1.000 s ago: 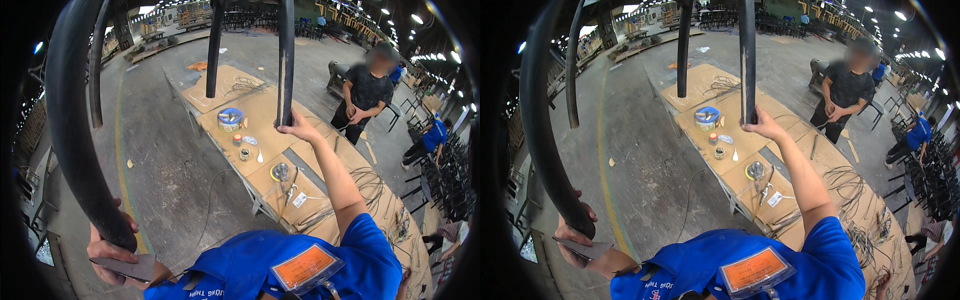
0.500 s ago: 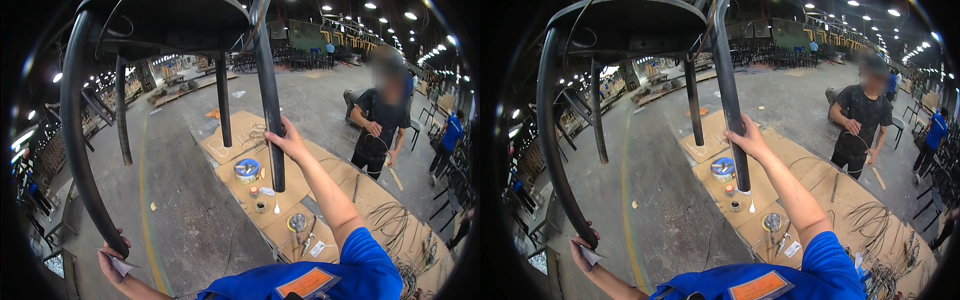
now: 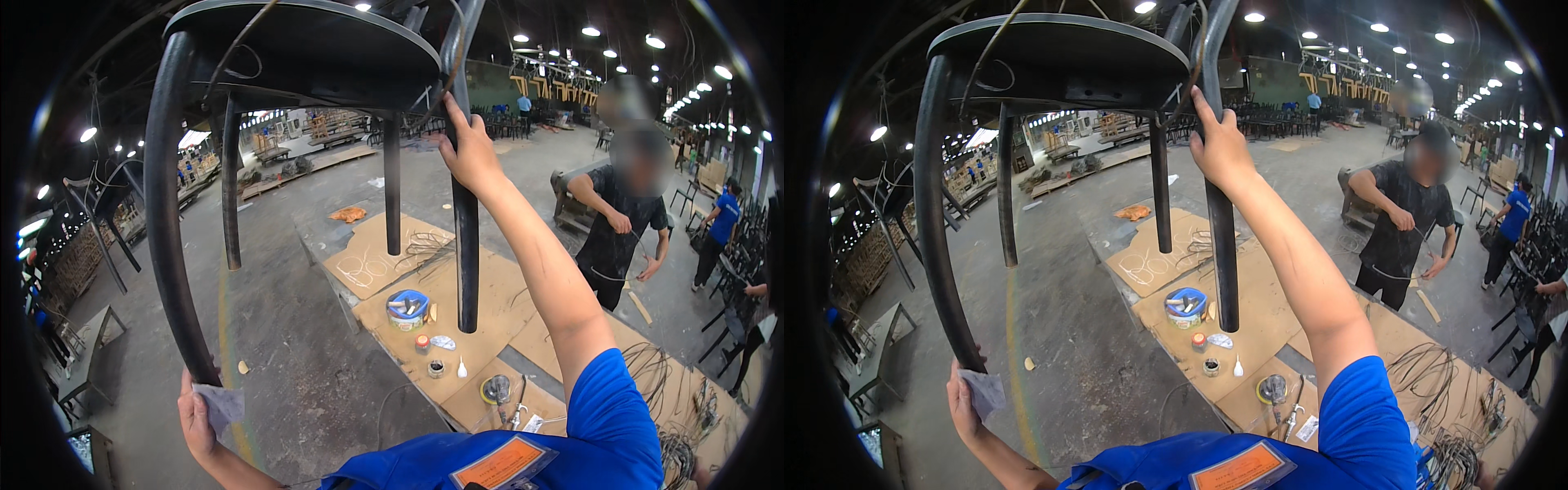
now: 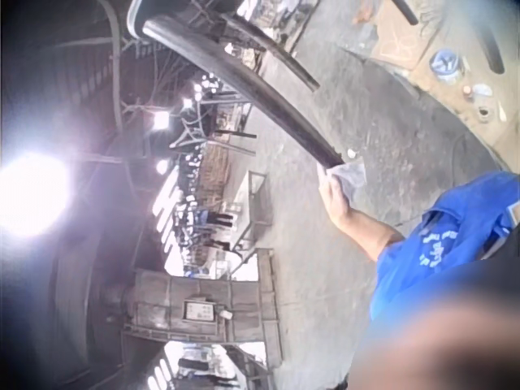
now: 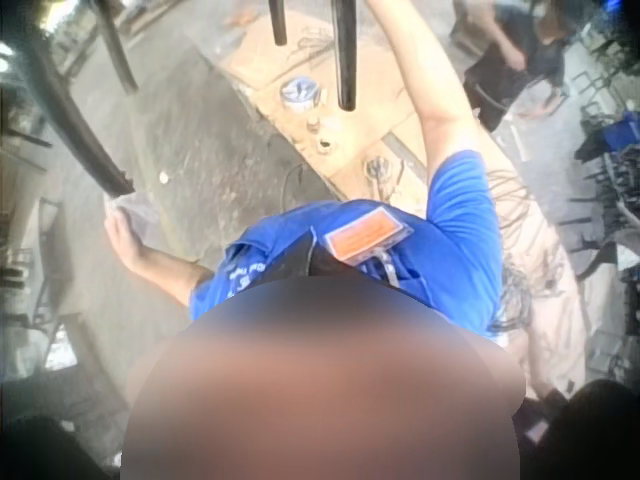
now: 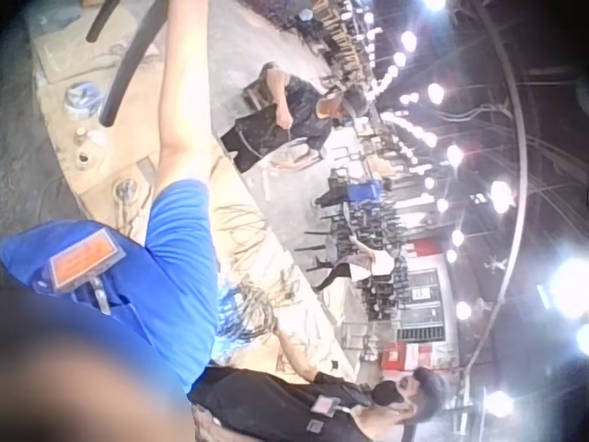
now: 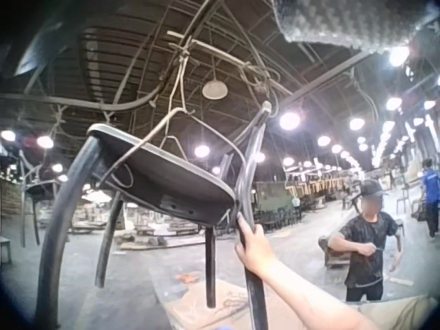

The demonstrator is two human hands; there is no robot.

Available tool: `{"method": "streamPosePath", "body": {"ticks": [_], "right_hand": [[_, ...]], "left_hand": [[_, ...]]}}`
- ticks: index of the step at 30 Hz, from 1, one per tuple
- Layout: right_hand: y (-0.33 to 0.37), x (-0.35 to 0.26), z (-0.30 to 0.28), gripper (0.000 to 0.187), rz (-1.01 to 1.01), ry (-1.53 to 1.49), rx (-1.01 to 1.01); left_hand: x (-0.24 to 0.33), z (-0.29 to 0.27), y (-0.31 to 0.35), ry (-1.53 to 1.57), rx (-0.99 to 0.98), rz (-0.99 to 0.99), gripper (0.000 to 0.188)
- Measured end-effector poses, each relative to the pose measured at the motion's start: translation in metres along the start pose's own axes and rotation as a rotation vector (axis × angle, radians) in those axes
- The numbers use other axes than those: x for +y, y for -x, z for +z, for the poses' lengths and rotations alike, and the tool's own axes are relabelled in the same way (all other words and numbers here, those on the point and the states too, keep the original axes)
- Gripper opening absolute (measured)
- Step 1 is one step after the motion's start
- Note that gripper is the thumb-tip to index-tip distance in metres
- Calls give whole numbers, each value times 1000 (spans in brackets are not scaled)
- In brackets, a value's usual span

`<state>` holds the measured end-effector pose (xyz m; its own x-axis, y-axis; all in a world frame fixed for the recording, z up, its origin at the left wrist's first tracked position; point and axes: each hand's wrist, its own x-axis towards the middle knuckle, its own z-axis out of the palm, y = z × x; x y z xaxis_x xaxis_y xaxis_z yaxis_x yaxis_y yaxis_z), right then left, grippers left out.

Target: The person sands the legs of a black metal chair using a sanding block. They move the sanding block up and down along the curved legs to smooth the surface. The person also handles metal wire bundles on the workbench before and after sanding.

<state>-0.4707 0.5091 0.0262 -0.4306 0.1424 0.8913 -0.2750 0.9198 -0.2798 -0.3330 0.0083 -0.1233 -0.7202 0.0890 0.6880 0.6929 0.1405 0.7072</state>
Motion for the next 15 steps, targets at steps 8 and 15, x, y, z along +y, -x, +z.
{"method": "streamPosePath", "body": {"ticks": [8,15], "right_hand": [[-25,-8,12,80,-12,288,-175],[7,10,48,89,-233,-123,242]], "left_hand": [[-55,1,-39,16,94,57,44],[-33,65,-59,-519,700,652,42]]}}
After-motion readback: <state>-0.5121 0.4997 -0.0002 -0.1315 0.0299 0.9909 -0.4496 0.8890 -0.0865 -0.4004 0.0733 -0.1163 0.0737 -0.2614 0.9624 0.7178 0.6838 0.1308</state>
